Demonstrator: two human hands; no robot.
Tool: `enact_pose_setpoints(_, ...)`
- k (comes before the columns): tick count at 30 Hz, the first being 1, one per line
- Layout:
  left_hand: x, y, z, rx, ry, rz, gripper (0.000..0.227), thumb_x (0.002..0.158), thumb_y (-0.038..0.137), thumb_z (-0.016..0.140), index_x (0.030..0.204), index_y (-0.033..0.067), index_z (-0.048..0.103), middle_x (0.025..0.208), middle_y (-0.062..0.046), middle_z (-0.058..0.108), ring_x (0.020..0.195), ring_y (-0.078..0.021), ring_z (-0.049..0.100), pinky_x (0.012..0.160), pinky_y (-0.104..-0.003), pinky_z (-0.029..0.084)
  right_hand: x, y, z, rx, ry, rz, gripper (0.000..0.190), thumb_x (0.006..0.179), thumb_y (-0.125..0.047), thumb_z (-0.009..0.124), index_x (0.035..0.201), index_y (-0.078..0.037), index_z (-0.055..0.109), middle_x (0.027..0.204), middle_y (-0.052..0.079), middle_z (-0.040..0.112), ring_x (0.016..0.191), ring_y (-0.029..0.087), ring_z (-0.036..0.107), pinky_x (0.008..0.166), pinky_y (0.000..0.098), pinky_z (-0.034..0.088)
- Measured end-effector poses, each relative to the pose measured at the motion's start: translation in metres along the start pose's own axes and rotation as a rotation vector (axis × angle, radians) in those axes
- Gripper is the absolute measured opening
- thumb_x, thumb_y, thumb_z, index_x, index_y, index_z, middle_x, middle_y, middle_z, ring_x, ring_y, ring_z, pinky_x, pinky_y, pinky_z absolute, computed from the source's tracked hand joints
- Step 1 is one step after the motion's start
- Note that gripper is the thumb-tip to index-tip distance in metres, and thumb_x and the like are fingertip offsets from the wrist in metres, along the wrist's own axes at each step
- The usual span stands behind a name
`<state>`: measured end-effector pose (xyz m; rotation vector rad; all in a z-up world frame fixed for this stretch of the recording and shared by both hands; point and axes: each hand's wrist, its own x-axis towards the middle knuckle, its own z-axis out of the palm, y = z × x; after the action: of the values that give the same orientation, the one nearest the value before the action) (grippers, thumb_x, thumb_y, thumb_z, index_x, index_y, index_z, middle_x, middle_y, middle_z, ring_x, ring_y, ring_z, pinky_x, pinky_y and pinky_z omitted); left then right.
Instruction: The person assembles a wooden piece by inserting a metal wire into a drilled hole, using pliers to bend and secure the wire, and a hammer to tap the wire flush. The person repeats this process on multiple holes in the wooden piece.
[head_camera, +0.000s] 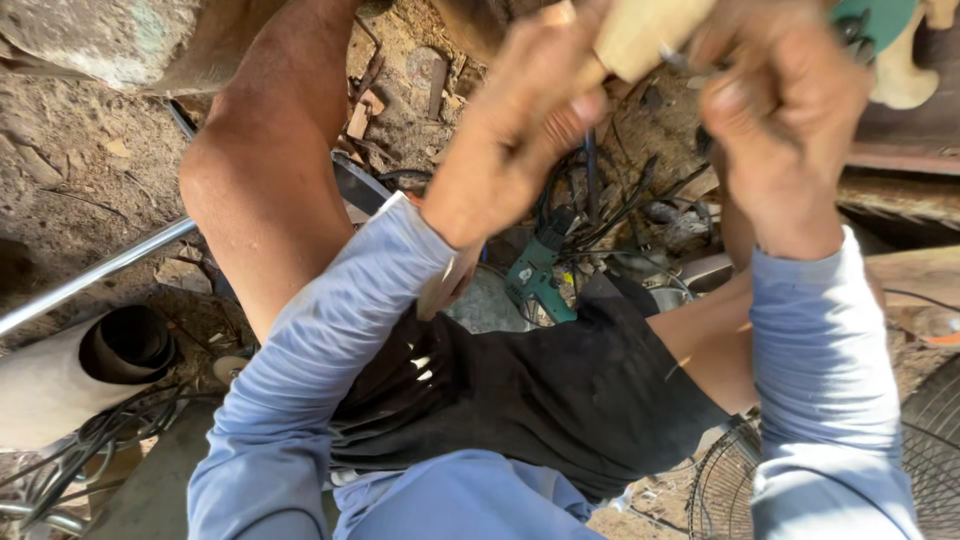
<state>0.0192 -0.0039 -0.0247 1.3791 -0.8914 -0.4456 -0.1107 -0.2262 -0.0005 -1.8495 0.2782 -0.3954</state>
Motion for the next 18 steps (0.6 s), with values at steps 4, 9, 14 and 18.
enact_pose_setpoints(4,0.007,0.0,-0.027,-0.224,0.156,-0.269,0.021,0.113,0.02,0.065,0.128,0.0057,0.066,0.093,0.001,0.063,0.076,-0.008,0.052,0.068,-0.023,0.043,-0.007,0.023,-0.019,-0.035,0.079,0.052,0.022,0.117,-0.017,0.066,0.107,0.002,0.062,0.091,0.003,0.063,0.076,0.012,0.056,0.071,0.0267,0.044)
enact_pose_setpoints(9,0.0,-0.009,-0.048,-0.31,0.145,-0.144,0.018,0.118,0.022,0.063,0.118,0.0049,0.068,0.096,0.002,0.07,0.083,-0.0052,0.061,0.075,-0.023,0.05,0.003,0.029,0.013,-0.285,-0.11,0.272,0.02,0.115,-0.017,0.069,0.103,-0.001,0.066,0.087,0.004,0.064,0.075,0.014,0.055,0.068,0.0295,0.042)
enact_pose_setpoints(14,0.0,-0.014,-0.056,-0.31,0.147,-0.088,0.019,0.119,0.022,0.063,0.12,0.0038,0.068,0.105,0.001,0.072,0.092,-0.0067,0.064,0.083,-0.025,0.053,0.005,0.03,0.053,-0.623,-0.041,-0.029,0.009,0.101,-0.002,0.071,0.106,0.006,0.071,0.102,0.023,0.07,0.091,0.032,0.067,0.068,0.0372,0.052)
enact_pose_setpoints(18,-0.004,-0.017,-0.057,-0.272,0.199,-0.238,0.021,0.115,0.02,0.065,0.107,0.0028,0.073,0.085,0.002,0.067,0.074,-0.0047,0.053,0.067,-0.024,0.044,-0.004,0.067,0.057,-0.61,-0.28,0.274,0.017,0.105,-0.012,0.066,0.115,-0.001,0.073,0.113,0.018,0.074,0.105,0.029,0.072,0.093,0.0428,0.055)
